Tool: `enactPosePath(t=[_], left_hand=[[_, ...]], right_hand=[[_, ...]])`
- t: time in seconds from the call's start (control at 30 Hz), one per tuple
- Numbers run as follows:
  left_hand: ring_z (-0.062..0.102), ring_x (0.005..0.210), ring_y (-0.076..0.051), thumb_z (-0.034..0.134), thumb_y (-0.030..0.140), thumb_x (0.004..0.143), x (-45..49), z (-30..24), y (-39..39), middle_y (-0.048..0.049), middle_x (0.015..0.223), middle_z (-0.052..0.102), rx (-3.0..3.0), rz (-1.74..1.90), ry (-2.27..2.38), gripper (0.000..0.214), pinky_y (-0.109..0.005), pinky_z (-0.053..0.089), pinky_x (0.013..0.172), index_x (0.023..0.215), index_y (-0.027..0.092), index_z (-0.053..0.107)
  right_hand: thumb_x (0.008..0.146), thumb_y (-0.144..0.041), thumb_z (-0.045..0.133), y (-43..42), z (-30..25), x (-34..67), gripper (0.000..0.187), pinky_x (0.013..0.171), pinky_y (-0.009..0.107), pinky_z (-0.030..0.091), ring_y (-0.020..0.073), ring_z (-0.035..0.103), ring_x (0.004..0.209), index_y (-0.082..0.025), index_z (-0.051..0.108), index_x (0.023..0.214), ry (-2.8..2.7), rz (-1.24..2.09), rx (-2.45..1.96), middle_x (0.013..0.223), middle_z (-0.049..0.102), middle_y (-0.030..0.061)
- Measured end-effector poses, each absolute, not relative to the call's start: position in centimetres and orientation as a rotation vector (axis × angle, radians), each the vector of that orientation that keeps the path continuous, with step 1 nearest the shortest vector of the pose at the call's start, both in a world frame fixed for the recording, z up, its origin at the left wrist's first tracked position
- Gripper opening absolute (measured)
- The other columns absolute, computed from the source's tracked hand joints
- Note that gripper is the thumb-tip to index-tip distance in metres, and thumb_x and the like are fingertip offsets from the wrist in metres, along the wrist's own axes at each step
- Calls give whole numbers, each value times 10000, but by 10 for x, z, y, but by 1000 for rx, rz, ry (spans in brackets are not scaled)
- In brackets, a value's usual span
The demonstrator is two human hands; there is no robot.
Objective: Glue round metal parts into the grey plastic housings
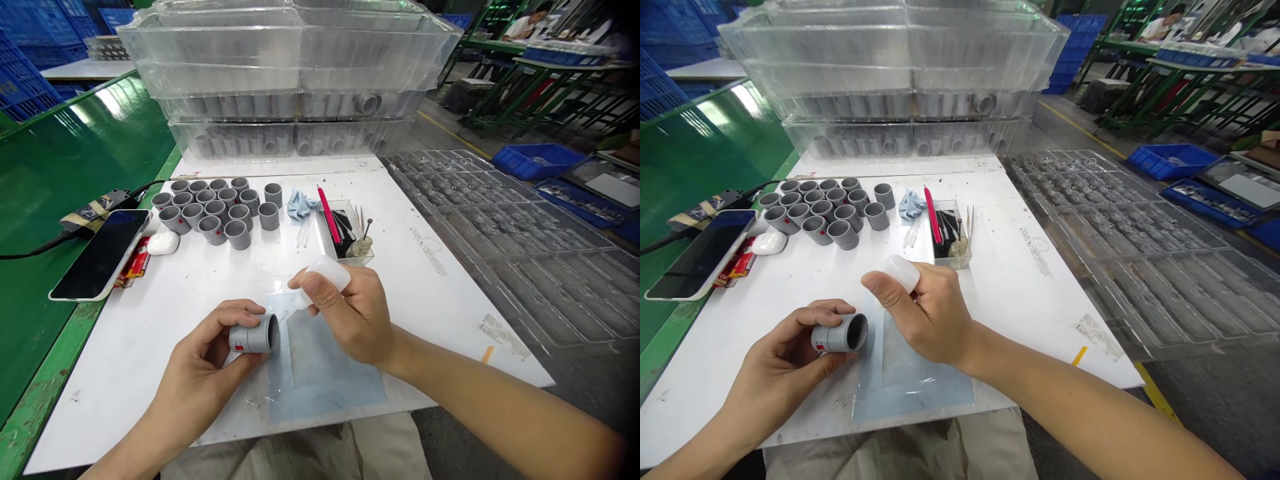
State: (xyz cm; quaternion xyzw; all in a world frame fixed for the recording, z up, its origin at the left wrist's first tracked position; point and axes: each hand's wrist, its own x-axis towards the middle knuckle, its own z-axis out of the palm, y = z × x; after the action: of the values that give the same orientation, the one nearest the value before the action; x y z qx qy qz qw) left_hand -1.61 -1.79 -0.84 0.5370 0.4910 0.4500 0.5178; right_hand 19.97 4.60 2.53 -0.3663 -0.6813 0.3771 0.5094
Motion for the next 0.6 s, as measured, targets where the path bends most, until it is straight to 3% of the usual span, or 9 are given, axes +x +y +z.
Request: enactPosePath(t=[0.17, 0.3, 0.43, 0.6], left_hand=[[582, 1274, -133, 764, 120, 878, -16, -6, -18, 22, 1263, 648, 1274, 1070, 1188, 290, -173, 496, 1019, 1049, 342, 689], [591, 1274, -141, 778, 165, 876, -17, -7, -18, 12, 1282, 647, 1253, 1048, 1215, 263, -170, 504, 1014, 1052, 341, 692], [603, 1290, -181, 805, 271, 864, -17, -11, -17, -20, 1319, 643, 1234, 1025, 1255, 238, -178, 527, 1016, 1071, 326, 701], [635, 1284, -221, 850, 367, 798, -17, -20, -18, -21, 1312, 674, 1213, 1054, 1325, 297, -179, 528, 1046, 1059, 324, 715]], right_hand=[[1014, -482, 605, 48, 27, 203, 413, 460, 246, 476, 111, 601, 525, -179, 742, 769, -1581, 923, -841, 646, 666, 17], [965, -486, 682, 51, 40, 215, 312, 524, 297, 569, 140, 663, 578, -210, 805, 887, -1407, 921, -772, 865, 784, 52], [924, -415, 760, 66, 60, 245, 203, 734, 374, 635, 200, 749, 782, -295, 807, 1081, -1267, 727, -714, 960, 798, 31], [922, -391, 744, 107, 55, 306, 430, 1106, 464, 504, 248, 692, 1193, -282, 678, 1333, -1268, 368, -1037, 1279, 741, 67]])
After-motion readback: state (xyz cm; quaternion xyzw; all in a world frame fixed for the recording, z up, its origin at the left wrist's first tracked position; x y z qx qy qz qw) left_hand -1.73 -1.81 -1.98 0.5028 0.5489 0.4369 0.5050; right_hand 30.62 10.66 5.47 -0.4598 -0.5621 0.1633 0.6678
